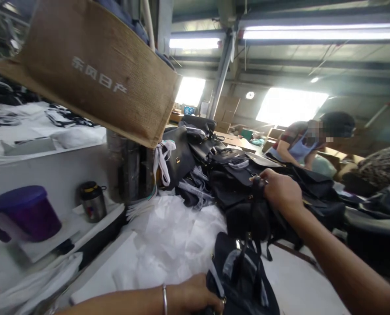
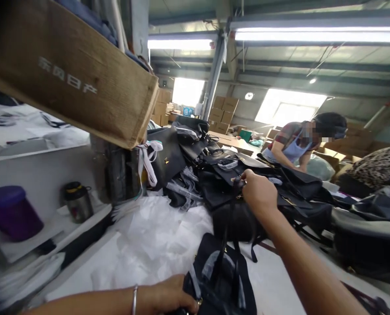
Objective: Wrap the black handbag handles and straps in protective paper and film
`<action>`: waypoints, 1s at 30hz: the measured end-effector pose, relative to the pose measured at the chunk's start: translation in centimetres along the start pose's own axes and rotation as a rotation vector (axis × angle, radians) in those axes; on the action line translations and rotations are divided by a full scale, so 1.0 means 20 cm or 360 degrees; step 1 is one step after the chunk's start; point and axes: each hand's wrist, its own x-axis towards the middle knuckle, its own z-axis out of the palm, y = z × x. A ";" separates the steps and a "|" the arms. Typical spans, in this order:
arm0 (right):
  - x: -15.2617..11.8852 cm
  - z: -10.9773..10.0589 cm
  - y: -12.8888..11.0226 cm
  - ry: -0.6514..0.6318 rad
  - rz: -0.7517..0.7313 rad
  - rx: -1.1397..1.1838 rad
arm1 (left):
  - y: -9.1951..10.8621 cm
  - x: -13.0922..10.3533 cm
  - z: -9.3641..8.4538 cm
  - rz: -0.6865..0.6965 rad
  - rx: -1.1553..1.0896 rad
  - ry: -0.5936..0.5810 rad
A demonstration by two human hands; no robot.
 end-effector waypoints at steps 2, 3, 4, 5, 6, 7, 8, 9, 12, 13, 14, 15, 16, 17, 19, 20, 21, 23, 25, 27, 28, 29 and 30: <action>-0.15 0.09 -0.05 0.0074 -0.0049 0.0111 | -0.01 -0.01 -0.02 0.0070 0.0062 0.0018; -0.25 0.15 -0.08 -0.0060 -0.0177 0.0178 | -0.02 -0.03 -0.04 0.0094 0.0090 0.0043; -0.36 0.23 -0.11 -0.0321 -0.0368 0.0251 | -0.02 -0.07 -0.07 0.0131 0.0136 0.0072; -0.46 0.30 -0.12 -0.0604 -0.0559 0.0310 | -0.01 -0.11 -0.11 0.0194 0.0205 0.0100; -0.54 0.36 -0.13 -0.0824 -0.0704 0.0361 | 0.00 -0.17 -0.16 0.0282 0.0301 0.0125; -0.61 0.40 -0.13 -0.0993 -0.0794 0.0378 | 0.02 -0.23 -0.22 0.0392 0.0431 0.0164; -0.66 0.42 -0.12 -0.1072 -0.0810 0.0347 | 0.03 -0.29 -0.27 0.0521 0.0585 0.0230; -0.69 0.41 -0.11 -0.1073 -0.0756 0.0258 | 0.05 -0.35 -0.33 0.0622 0.0740 0.0329; -0.67 0.26 -0.11 -0.0838 -0.0483 -0.0163 | 0.04 -0.47 -0.43 0.0709 0.1137 0.0619; -0.66 0.18 -0.14 -0.0728 -0.0420 -0.0228 | 0.02 -0.48 -0.44 0.0703 0.1256 0.0635; -0.65 0.11 -0.17 -0.0642 -0.0398 -0.0202 | -0.01 -0.48 -0.44 0.0687 0.1375 0.0609; -0.65 0.04 -0.22 -0.0606 -0.0414 -0.0100 | -0.04 -0.47 -0.43 0.0663 0.1497 0.0567; -0.66 0.00 -0.28 -0.0617 -0.0452 0.0052 | -0.07 -0.46 -0.42 0.0635 0.1614 0.0538; -0.68 -0.02 -0.35 -0.0667 -0.0496 0.0225 | -0.10 -0.44 -0.41 0.0607 0.1715 0.0517; -0.75 0.01 -0.50 -0.0835 -0.0588 0.0550 | -0.15 -0.40 -0.39 0.0574 0.1862 0.0525; -0.79 0.06 -0.56 -0.0921 -0.0617 0.0662 | -0.17 -0.39 -0.39 0.0581 0.1906 0.0547; -0.82 0.13 -0.61 -0.0991 -0.0637 0.0736 | -0.18 -0.38 -0.40 0.0598 0.1936 0.0574; -0.87 0.27 -0.68 -0.1080 -0.0640 0.0776 | -0.20 -0.38 -0.44 0.0629 0.1966 0.0655; -0.87 0.38 -0.71 -0.1112 -0.0599 0.0748 | -0.22 -0.38 -0.48 0.0656 0.1950 0.0720; -0.85 0.44 -0.71 -0.1117 -0.0554 0.0770 | -0.25 -0.39 -0.53 0.0721 0.1896 0.0727; -0.83 0.45 -0.70 -0.1104 -0.0538 0.0800 | -0.26 -0.39 -0.55 0.0774 0.1857 0.0710; -0.81 0.44 -0.69 -0.1086 -0.0528 0.0839 | -0.27 -0.40 -0.57 0.0835 0.1813 0.0692; -0.80 0.42 -0.68 -0.1065 -0.0523 0.0882 | -0.28 -0.41 -0.58 0.0900 0.1765 0.0681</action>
